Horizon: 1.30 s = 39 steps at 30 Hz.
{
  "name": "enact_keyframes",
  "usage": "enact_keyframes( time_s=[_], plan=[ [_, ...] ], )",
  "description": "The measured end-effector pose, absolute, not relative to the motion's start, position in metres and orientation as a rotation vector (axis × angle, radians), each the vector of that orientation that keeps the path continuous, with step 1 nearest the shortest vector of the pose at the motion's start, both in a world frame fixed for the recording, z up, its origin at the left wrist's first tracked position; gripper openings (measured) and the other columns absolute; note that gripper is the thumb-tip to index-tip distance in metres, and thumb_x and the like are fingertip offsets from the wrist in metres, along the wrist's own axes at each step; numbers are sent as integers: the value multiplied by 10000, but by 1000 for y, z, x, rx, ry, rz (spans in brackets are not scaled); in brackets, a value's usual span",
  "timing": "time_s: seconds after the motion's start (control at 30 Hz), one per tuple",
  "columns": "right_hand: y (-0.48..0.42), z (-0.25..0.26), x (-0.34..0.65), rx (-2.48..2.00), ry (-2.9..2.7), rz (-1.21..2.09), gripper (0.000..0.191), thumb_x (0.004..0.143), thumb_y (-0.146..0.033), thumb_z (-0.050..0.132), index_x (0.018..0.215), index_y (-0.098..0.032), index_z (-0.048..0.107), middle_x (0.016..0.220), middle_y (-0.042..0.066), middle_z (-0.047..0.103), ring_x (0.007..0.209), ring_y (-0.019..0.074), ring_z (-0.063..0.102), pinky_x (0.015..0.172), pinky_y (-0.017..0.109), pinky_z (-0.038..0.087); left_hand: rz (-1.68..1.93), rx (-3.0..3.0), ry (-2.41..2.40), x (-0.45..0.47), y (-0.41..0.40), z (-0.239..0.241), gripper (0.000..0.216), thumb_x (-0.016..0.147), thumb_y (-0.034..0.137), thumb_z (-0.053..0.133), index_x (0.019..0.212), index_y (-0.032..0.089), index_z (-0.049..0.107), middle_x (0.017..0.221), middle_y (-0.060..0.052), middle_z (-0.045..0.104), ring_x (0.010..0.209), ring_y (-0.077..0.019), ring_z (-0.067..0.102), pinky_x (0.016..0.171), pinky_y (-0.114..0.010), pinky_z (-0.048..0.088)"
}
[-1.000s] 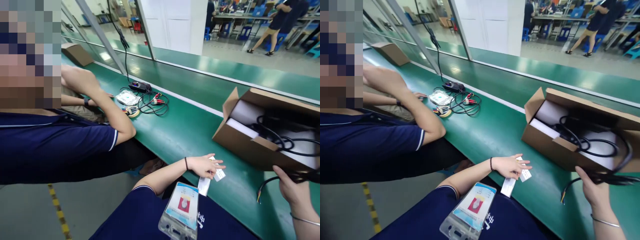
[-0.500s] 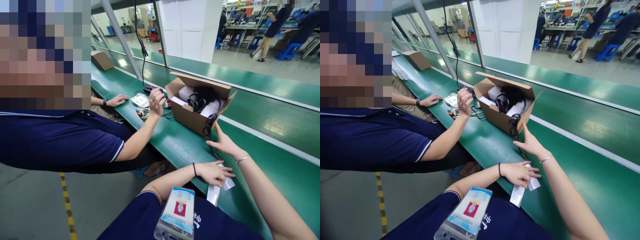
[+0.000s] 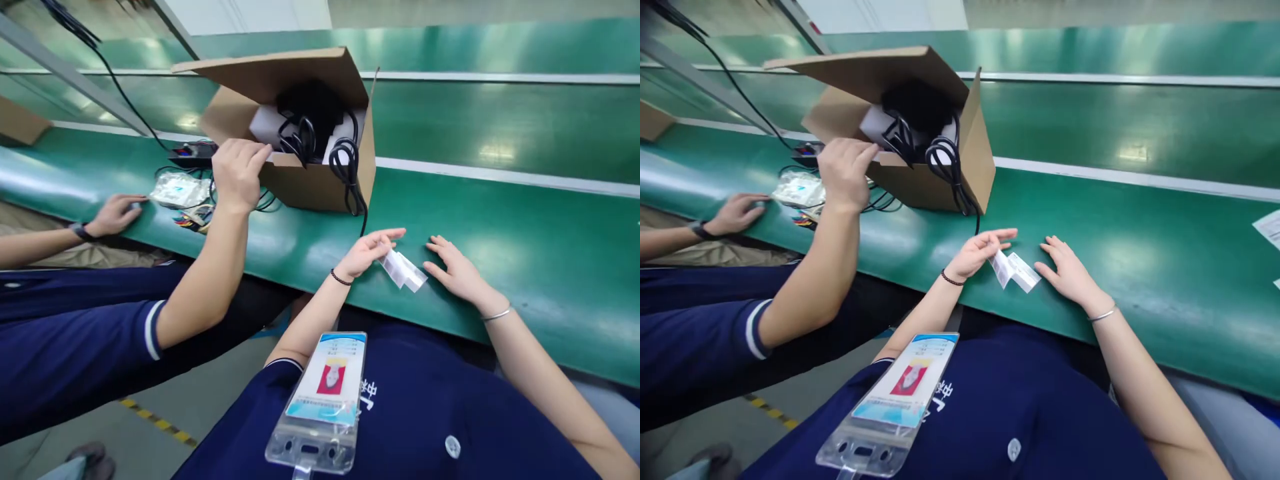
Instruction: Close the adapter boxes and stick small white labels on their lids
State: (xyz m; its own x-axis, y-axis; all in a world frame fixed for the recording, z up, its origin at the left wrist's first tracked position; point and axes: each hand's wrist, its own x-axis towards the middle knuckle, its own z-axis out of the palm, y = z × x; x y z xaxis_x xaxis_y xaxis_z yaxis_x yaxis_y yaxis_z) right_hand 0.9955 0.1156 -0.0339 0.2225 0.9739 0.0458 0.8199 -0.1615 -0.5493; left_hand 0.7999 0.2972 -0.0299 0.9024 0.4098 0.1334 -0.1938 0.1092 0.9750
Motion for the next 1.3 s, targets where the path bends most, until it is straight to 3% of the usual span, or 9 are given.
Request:
enact_keyframes(
  time_s=[0.17, 0.27, 0.37, 0.47, 0.6, 0.73, 0.87, 1.07, 1.3],
  plan=[
    [107, -42, 959, -2084, -1855, 219, 860, 874, -685, 551, 1457, -61, 449, 1560, 227, 348, 1484, 391, 247, 1203, 615, 234, 638, 1322, 508, 804, 299, -32, 384, 861, 522, 689, 858, 157, 568, 1204, -116, 683, 1053, -206, 655, 871, -305, 512],
    [108, -47, 955, -2096, -1926, 155, 729, 890, -587, 601, 1431, -111, 494, 1572, 215, 331, 1490, 397, 226, 1202, 623, 215, 680, 1352, 566, 813, 294, -32, 398, 859, 543, 679, 878, 160, 570, 1061, -83, 717, 869, -145, 653, 773, -249, 512],
    [105, -46, 962, -2021, -1907, 243, 555, 945, -462, 564, 1402, -150, 518, 1582, 184, 325, 1499, 370, 217, 1213, 605, 208, 685, 1384, 584, 822, 286, -30, 425, 846, 578, 673, 877, 167, 567, 886, -36, 699, 715, -120, 634, 648, -224, 515],
    [99, -38, 971, -1840, -1676, 446, 729, 906, -516, 620, 1502, -192, 353, 1587, 171, 310, 1485, 335, 272, 1211, 574, 265, 674, 1424, 559, 831, 277, -25, 427, 843, 582, 675, 890, 168, 582, 802, -10, 657, 611, -104, 616, 547, -210, 493],
    [101, -23, 985, -1627, -1157, 499, 865, 870, -578, 643, 1538, -273, 187, 1461, 158, 427, 1356, 273, 466, 1097, 489, 464, 676, 1456, 467, 850, 269, -17, 387, 869, 535, 669, 921, 159, 597, 830, -11, 662, 628, -94, 641, 586, -202, 501],
    [122, -16, 1006, -1611, -1007, 320, 703, 810, -583, 698, 1377, -260, 436, 1302, 128, 531, 1173, 255, 584, 956, 412, 550, 602, 1422, 312, 881, 266, -16, 402, 849, 527, 694, 925, 148, 585, 836, -11, 650, 635, -95, 642, 627, -221, 519],
    [136, -26, 1021, -1535, -906, 224, 456, 807, -528, 714, 1127, -237, 571, 982, 48, 636, 913, 208, 646, 879, 390, 560, 554, 1358, 198, 896, 269, -23, 510, 763, 456, 802, 1100, 174, 542, 1050, -75, 682, 923, -158, 680, 834, -282, 545],
    [128, -30, 1004, -1462, -942, 256, 386, 809, -452, 735, 1099, -249, 582, 971, 34, 649, 919, 197, 652, 877, 376, 555, 548, 1270, 220, 880, 270, -25, 664, 708, 349, 848, 1245, 201, 486, 1147, -100, 670, 982, -169, 665, 872, -300, 535],
    [141, -27, 1007, -1557, -756, 325, 519, 739, -570, 740, 1091, -238, 552, 971, 61, 655, 924, 231, 657, 867, 400, 569, 547, 1273, 338, 883, 264, -25, 396, 824, 231, 728, 1162, 176, 529, 1117, -83, 655, 1018, -169, 652, 939, -316, 531]
  ],
)
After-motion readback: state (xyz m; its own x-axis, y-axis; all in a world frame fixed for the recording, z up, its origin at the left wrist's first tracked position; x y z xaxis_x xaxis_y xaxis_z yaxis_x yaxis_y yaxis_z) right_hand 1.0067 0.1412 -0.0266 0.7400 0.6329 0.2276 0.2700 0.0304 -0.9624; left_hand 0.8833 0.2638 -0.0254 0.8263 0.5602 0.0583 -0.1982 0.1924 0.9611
